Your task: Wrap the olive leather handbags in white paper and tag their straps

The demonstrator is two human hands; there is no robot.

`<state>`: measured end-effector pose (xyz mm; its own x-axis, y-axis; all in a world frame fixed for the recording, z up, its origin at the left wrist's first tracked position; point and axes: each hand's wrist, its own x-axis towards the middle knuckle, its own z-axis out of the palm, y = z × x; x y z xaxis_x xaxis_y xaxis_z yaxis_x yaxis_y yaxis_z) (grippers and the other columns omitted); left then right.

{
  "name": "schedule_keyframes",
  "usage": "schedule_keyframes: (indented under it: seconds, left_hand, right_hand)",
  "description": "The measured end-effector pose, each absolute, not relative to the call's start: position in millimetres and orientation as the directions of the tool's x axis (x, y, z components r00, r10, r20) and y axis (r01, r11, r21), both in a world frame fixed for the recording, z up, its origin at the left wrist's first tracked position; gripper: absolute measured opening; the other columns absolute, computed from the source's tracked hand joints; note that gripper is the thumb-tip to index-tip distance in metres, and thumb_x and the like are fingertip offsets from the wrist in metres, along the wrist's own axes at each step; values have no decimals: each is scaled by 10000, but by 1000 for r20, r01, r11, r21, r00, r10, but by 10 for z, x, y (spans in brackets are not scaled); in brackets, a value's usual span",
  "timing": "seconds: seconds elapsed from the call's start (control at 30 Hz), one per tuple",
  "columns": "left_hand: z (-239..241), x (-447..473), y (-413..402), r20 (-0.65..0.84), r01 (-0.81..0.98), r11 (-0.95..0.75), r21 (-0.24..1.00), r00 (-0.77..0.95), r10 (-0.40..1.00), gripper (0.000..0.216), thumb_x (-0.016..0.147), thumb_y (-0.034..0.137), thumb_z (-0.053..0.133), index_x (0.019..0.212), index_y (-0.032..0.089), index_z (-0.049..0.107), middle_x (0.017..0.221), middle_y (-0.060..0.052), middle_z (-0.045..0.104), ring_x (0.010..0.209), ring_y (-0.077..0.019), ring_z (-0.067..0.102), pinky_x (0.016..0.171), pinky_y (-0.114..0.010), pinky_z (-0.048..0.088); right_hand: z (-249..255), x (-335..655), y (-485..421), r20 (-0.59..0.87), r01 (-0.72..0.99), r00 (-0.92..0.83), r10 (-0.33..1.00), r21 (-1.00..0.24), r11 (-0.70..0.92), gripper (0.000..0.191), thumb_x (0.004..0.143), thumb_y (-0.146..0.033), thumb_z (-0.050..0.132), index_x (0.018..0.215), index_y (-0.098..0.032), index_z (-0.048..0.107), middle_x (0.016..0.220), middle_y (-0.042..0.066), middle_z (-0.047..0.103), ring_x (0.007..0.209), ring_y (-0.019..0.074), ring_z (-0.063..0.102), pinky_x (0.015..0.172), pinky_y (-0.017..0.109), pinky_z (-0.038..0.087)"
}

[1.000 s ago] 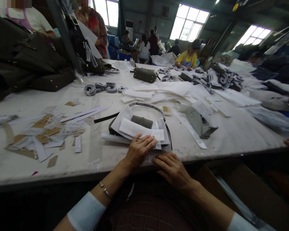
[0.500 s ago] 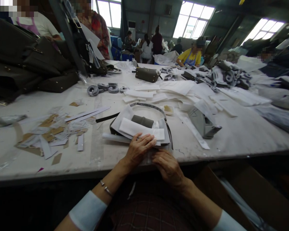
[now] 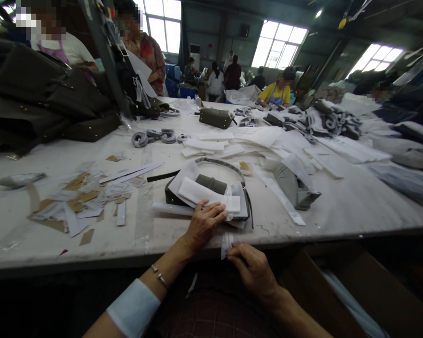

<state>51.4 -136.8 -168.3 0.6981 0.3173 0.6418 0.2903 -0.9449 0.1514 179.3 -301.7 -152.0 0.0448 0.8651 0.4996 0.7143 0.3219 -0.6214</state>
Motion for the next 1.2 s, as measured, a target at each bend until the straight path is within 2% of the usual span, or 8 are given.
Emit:
schedule_keyframes:
  seconds: [0.23,0.4,0.5,0.6,0.67,0.77,0.93,1.2]
  left_hand:
    - [-1602,417,-1368,580,222,-952,213,755,306,303,911,147,493,1186,229,591,1309,-64,630,1256,-195,543,1130,-458,278]
    - [-1530,376,-1391,544,163,-922,352,766,343,356,862,381,624,1174,213,592,1309,-92,627,1276,-236,527,1145,-477,272]
    - [-1565,456,-1413,594,218,-900,378,688,416,219,905,244,544,1107,225,628,1200,-65,692,1194,-213,593,1114,-465,319]
    - [-1604,521,-1429,647,242,-907,345,638,417,248,905,127,472,1047,233,646,1126,-39,723,1145,-192,625,1095,-454,340]
    - [-1618,538,-1435,670,236,-915,327,625,401,250,900,113,462,1009,234,652,1127,-30,723,1143,-188,626,1096,-451,338]
    - [-1640,554,-1439,685,239,-915,325,608,401,263,907,120,455,1024,240,658,1134,-25,721,1135,-180,628,1104,-440,331]
    - [-1695,605,-1432,724,228,-925,303,577,379,271,936,138,422,1006,237,664,1129,-13,725,1109,-175,639,1101,-433,336]
    - [-1669,577,-1414,679,259,-924,281,627,382,287,897,95,449,1016,233,672,1116,-41,728,1108,-174,643,1088,-441,365]
  right_hand:
    - [-1258,1791,-2794,594,735,42,803,-563,378,113,925,-166,557,884,-214,651,773,30,687,706,171,657,676,278,543]
    - [-1128,1833,-2494,647,803,50,761,-479,355,120,919,-173,577,871,-224,675,801,37,712,761,191,670,746,329,546]
    - [-960,1870,-2346,608,794,-7,794,-479,374,104,910,-212,605,848,-231,687,786,28,724,752,193,679,742,326,549]
    - [-704,1949,-2178,579,770,79,811,-553,320,116,923,-275,597,877,-237,697,832,21,744,774,186,701,734,294,560]
    - [-626,2033,-2055,579,800,102,809,-530,279,188,959,-303,531,1024,-233,692,1000,50,745,938,202,696,867,327,545]
    - [-821,2198,-1921,453,923,-3,891,-341,177,397,986,-359,441,1310,-171,571,1345,131,596,1299,266,503,1128,497,337]
    - [-1421,2414,-1905,99,988,67,993,-142,-52,466,1007,-362,337,1414,-180,472,1501,126,423,1422,262,332,1145,567,253]
    - [-1000,2362,-1837,123,994,78,989,-88,-67,361,963,-307,493,1283,-172,592,1395,150,547,1360,319,427,1114,643,257]
